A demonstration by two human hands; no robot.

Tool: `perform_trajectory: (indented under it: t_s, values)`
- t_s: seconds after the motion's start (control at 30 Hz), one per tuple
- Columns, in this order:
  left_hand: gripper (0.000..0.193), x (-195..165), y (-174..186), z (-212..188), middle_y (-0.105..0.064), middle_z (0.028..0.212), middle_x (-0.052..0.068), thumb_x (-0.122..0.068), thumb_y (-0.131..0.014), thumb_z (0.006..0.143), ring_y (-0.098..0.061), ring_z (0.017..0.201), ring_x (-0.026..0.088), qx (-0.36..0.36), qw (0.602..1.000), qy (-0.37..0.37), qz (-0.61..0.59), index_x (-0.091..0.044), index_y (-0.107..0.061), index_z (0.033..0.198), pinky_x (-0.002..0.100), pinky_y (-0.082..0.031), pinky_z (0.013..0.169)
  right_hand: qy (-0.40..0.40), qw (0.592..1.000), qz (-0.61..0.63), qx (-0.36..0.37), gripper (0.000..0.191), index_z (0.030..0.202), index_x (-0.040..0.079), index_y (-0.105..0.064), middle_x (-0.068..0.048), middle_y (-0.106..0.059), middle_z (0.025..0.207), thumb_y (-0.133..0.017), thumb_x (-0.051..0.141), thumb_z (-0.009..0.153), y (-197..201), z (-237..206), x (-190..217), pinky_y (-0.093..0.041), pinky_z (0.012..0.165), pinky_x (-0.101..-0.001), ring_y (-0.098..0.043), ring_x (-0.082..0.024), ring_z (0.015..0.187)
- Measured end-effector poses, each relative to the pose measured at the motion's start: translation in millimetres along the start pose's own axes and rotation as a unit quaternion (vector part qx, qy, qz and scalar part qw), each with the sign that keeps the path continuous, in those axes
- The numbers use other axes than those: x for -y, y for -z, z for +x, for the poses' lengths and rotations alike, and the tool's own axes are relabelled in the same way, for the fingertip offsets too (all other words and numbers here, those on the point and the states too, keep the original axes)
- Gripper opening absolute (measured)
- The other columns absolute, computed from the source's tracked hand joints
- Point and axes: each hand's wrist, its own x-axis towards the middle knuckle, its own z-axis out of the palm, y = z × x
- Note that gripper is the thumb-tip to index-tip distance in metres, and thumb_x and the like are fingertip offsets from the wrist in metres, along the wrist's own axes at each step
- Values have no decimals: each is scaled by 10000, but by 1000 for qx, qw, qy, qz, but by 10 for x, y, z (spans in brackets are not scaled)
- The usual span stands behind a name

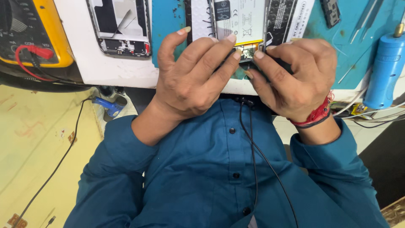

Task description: The person disassembles a Vivo smartphone at a repair bench. They separate the back cover and frame, lift out the battery, manipulate small internal components with tweezers, and use a screwdriver on the opened phone body.

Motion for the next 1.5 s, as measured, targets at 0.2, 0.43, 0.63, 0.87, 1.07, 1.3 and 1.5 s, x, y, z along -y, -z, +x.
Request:
perform_trajectory:
  t_s: [0.2,0.43,0.63,0.87,1.07,1.3,1.5]
  values:
    - [174,197,-129,-193,-681,1319,70,-87,-694,1000,-639,1133,197,6,1000,-10,12,-49,-784,1145,468,-318,1155,8,1000,-25,4,281,1231,101,-774,-52,-663,1135,-849,208,982,-320,30,34,-444,981,-444,-565,-282,1085]
    - [183,275,-211,-301,-671,1334,70,-51,-673,973,-635,1137,204,8,1000,-25,16,-25,-785,1117,472,-332,1148,18,998,-51,9,256,1143,120,-798,-42,-672,1076,-872,125,898,-495,-17,8,-450,939,-438,-571,-273,1033]
    - [190,298,-244,-376,-663,1350,74,-43,-663,969,-633,1144,216,7,1000,-28,10,-19,-788,1110,472,-347,1136,16,999,-26,12,334,1289,101,-779,-60,-658,1188,-797,188,967,-569,-58,24,-430,988,-464,-560,-289,1099]
    - [211,328,-263,-482,-652,1342,77,-52,-656,966,-621,1167,220,5,999,-33,16,-9,-780,1132,473,-342,1148,38,999,-38,7,333,1295,111,-786,-53,-625,1114,-824,218,983,-664,-64,36,-418,966,-456,-527,-285,1045]
    - [212,325,-254,-504,-661,1356,80,-55,-675,955,-629,1141,215,-4,999,-33,23,-13,-787,1130,470,-347,1141,60,997,-44,12,358,1331,102,-784,-50,-613,1130,-793,197,986,-645,-63,29,-411,952,-445,-524,-276,1057]
    - [163,288,-224,-475,-648,1381,79,-26,-681,987,-625,1157,214,-18,999,-36,17,-10,-787,1110,464,-348,1143,61,997,-44,-9,310,1290,100,-784,-48,-646,1165,-788,157,986,-601,-73,54,-429,926,-431,-542,-272,1036]
    - [152,305,-232,-580,-624,1372,76,-18,-676,1005,-596,1214,222,-20,999,-48,13,6,-795,1096,468,-356,1149,66,997,-50,-3,316,1280,125,-781,-44,-645,1156,-790,129,965,-625,-119,116,-438,912,-426,-549,-274,1022]
